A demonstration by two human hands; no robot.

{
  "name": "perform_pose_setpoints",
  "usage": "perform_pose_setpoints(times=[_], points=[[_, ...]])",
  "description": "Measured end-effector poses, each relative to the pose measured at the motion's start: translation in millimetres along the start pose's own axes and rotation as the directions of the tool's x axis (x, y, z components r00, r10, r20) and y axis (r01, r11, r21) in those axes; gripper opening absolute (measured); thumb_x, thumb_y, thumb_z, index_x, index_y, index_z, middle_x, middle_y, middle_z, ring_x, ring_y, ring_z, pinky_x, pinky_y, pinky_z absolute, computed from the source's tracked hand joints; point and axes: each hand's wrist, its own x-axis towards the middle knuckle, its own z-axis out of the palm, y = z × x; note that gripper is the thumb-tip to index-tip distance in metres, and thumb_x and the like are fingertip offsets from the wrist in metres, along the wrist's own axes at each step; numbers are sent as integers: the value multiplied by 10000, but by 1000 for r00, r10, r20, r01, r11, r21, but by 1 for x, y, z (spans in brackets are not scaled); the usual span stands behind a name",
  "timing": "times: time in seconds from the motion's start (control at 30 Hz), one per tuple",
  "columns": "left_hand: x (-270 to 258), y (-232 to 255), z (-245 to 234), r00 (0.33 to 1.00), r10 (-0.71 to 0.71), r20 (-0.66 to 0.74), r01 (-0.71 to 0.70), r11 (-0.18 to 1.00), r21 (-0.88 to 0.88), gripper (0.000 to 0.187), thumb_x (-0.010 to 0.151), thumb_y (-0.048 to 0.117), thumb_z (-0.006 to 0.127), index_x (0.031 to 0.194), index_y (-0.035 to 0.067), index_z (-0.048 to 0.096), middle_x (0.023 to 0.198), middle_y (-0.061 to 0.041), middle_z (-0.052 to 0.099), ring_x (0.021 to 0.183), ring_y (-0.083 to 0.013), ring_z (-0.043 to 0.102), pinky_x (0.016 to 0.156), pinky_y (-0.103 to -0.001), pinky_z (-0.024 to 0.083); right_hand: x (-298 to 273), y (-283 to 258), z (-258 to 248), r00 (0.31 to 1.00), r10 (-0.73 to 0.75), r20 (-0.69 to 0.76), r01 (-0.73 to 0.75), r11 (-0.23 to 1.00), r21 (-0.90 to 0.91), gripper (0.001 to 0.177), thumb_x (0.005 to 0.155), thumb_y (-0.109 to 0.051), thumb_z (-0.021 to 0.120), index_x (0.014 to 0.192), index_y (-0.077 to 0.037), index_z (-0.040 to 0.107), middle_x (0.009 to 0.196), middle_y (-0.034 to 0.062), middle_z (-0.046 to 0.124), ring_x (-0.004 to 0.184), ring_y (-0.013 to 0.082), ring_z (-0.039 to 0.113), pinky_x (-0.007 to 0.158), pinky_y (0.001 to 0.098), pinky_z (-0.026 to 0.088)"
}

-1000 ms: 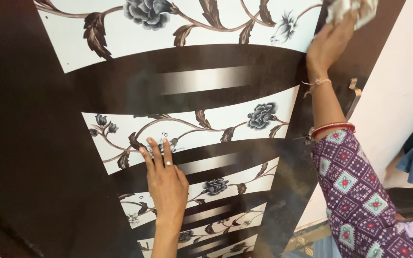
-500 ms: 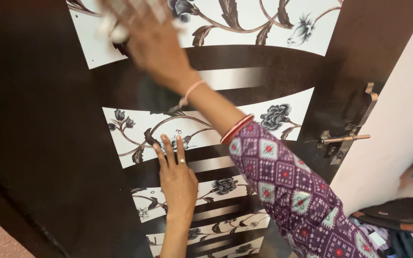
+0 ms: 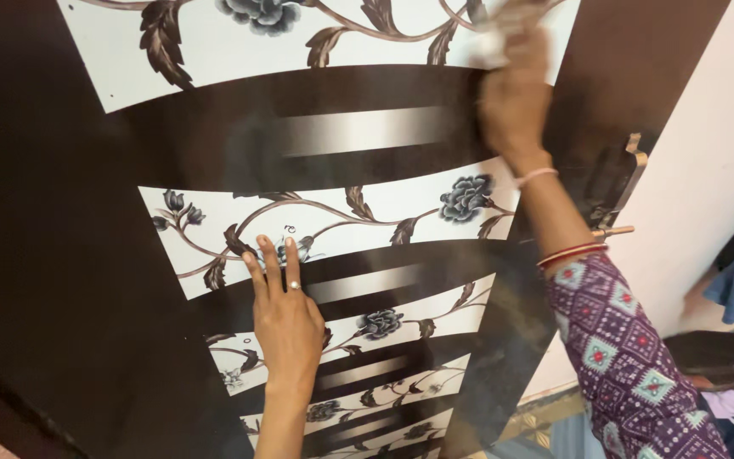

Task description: The person wipes the surface of a dark brown wardrobe with floral decals using a white cloth. They move the cloth back and forth across the top and middle sections of the wardrobe door, occasionally adjusting their grip and position.

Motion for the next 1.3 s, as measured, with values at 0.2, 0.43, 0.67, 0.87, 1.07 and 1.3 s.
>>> perform_pose_setpoints(times=[0.2,0.43,0.67,0.87,1.07,1.3], points=[[2,3,0,1000,-7,-8,7,1000,13,778,778,-51,597,1528,35,409,1640,-230,243,1502,-477,228,1062,-441,483,-39,45,32,861,368,-351,-391,920,4,525,1138,-137,451,1597,76,307,1671,237,342,1577,376,304,1327,432,181],[-1,5,-1,999,1,-33,0,999,38,823,737,-44,615,1532,36,416,1639,-229,225,1494,-480,229,1090,-456,465,-69,-183,71,997,-74,-24,76,993,87,540,952,-62,542,1479,-34,426,1605,184,388,1538,401,319,1324,513,192],[-2,2,-2,1000,-21,-8,21,1000,5,735,776,-56,605,1486,59,450,1673,-194,228,1530,-440,239,1082,-435,476,-106,-195,20,591,-747,305,648,665,371,767,937,-131,684,1643,-217,397,1650,84,402,1575,274,304,1320,535,174],[-2,5,-4,1000,-18,-25,16,997,-79,792,773,-83,571,1540,45,421,1659,-208,228,1520,-463,213,1106,-436,436,16,-201,17,889,-444,111,436,896,88,688,984,-94,628,1626,-162,390,1653,149,394,1566,342,286,1290,525,215],[-13,-13,-6,978,23,-205,-69,973,-222,675,844,-52,588,1504,-16,453,1607,-211,370,1490,-419,370,1229,-501,343,44,-309,62,851,-514,111,496,854,157,748,974,-62,581,1653,-231,317,1703,-2,310,1590,257,308,1340,482,238],[-42,-30,-22,889,-218,-402,121,960,-252,569,875,-56,565,1440,-50,500,1547,-264,431,1403,-447,451,1179,-528,363,-144,-310,54,501,-819,278,654,569,498,616,1007,-218,544,1598,-148,384,1657,10,365,1519,199,361,1317,462,205]])
